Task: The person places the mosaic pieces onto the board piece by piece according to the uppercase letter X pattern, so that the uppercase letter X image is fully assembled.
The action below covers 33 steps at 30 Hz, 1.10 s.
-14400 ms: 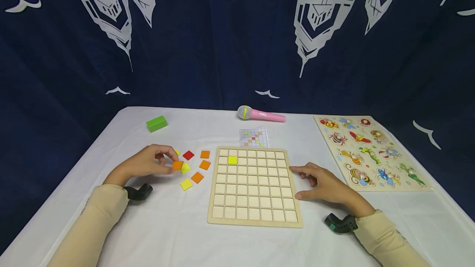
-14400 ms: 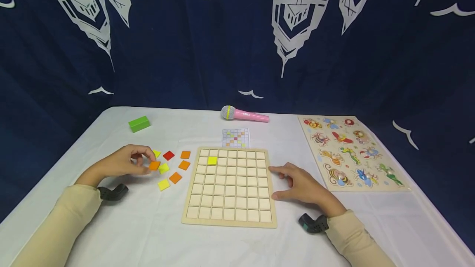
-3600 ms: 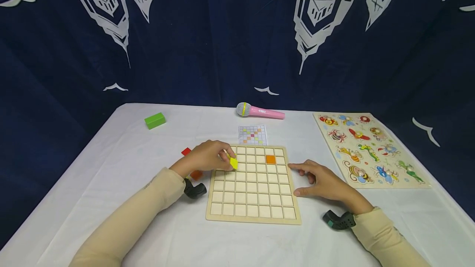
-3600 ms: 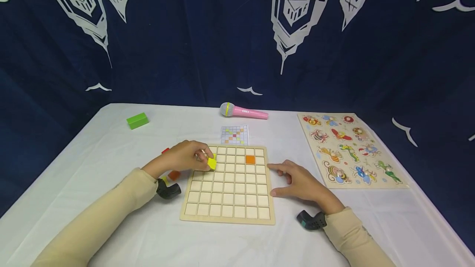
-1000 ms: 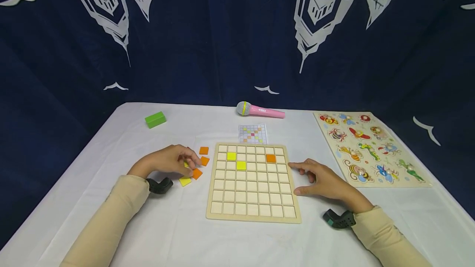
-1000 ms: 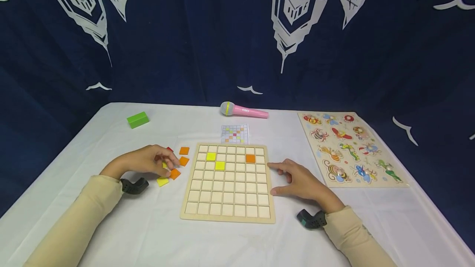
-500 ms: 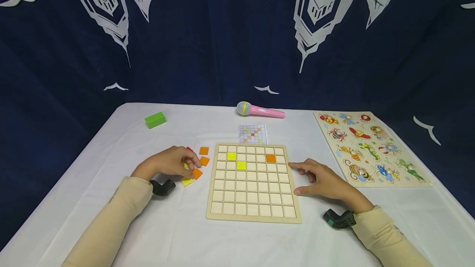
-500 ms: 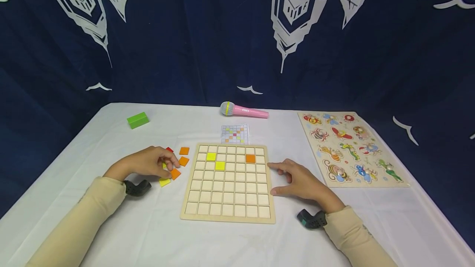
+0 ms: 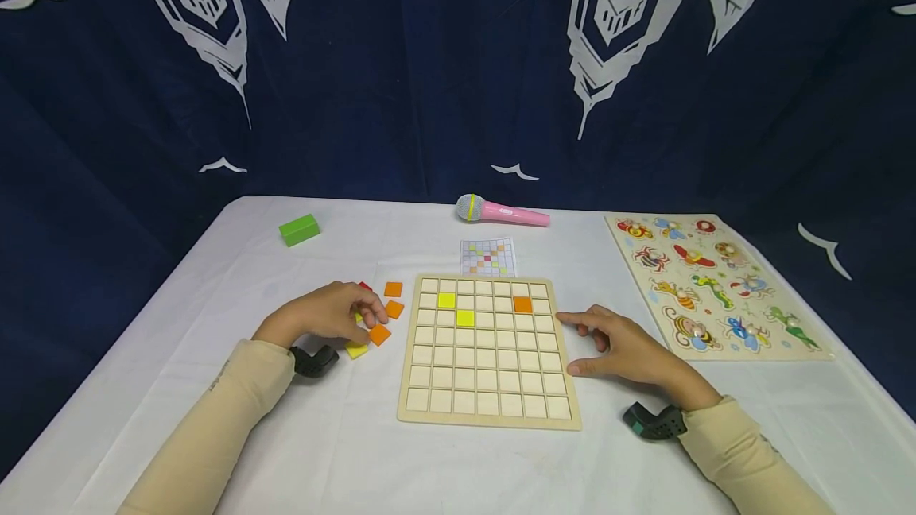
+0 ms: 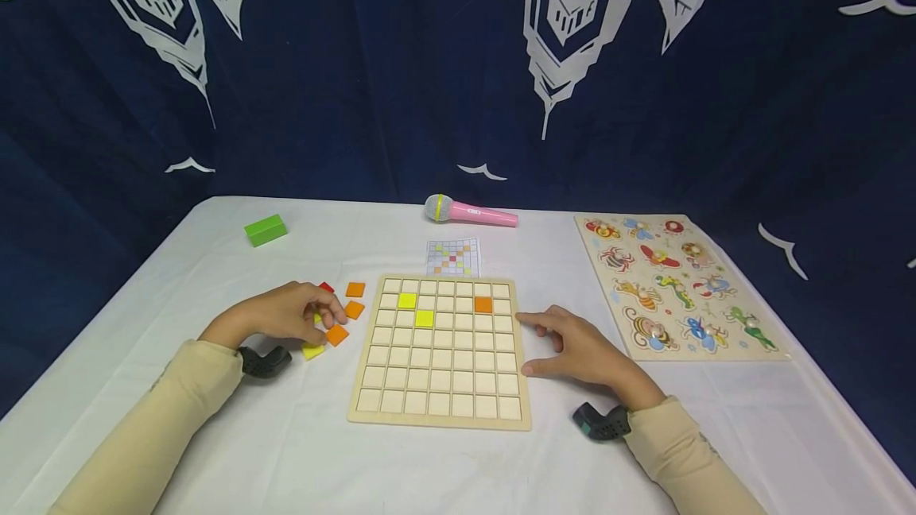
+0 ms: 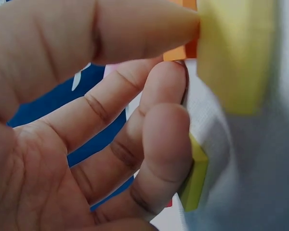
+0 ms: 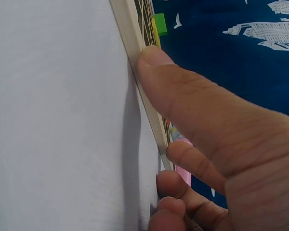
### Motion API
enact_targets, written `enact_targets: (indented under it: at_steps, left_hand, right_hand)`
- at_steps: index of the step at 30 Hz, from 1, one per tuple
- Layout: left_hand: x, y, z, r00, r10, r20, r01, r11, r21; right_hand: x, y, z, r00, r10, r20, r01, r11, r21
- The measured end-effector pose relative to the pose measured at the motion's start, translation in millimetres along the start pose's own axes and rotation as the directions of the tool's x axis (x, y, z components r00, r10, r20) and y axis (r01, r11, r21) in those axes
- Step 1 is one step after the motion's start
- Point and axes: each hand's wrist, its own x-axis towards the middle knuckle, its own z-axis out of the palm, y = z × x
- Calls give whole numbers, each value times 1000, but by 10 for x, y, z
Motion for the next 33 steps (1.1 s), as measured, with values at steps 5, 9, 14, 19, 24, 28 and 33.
enact_targets:
  at_steps: [5,9,14,19,24,28,33]
  left_hand:
    - [9,-7,14,1000,-2,-8,2,1000,4]
    - [17,-10,25,1000,-1,-11,1,1000,6]
    - [7,-8,20,1000,24,-14,-24,1000,4]
    - [19,-20,29,998,48,-31,-47,999,15]
    - [31,-24,31,995,78,-60,-77,997,17]
    - [35,-35,17,992,98,-85,-99,995,-9]
    - [29,-6,-14,992,94,-88,-101,992,-74]
  right_hand:
    - [0,0,-4,1000,-6,1,6,1000,1]
    - [2,2,-3,1000,-6,2,6,1000,0]
    - [2,4,-2,1000,-1,2,1,1000,-2]
    - [-2,4,-1,1000,-5,-1,5,1000,-2]
    - [-3,0,-3,1000,-9,-1,9,1000,3]
    - [1,-3,-4,1000,-3,-1,3,1000,7]
    - [0,-1,-2,1000,-5,-1,5,1000,11]
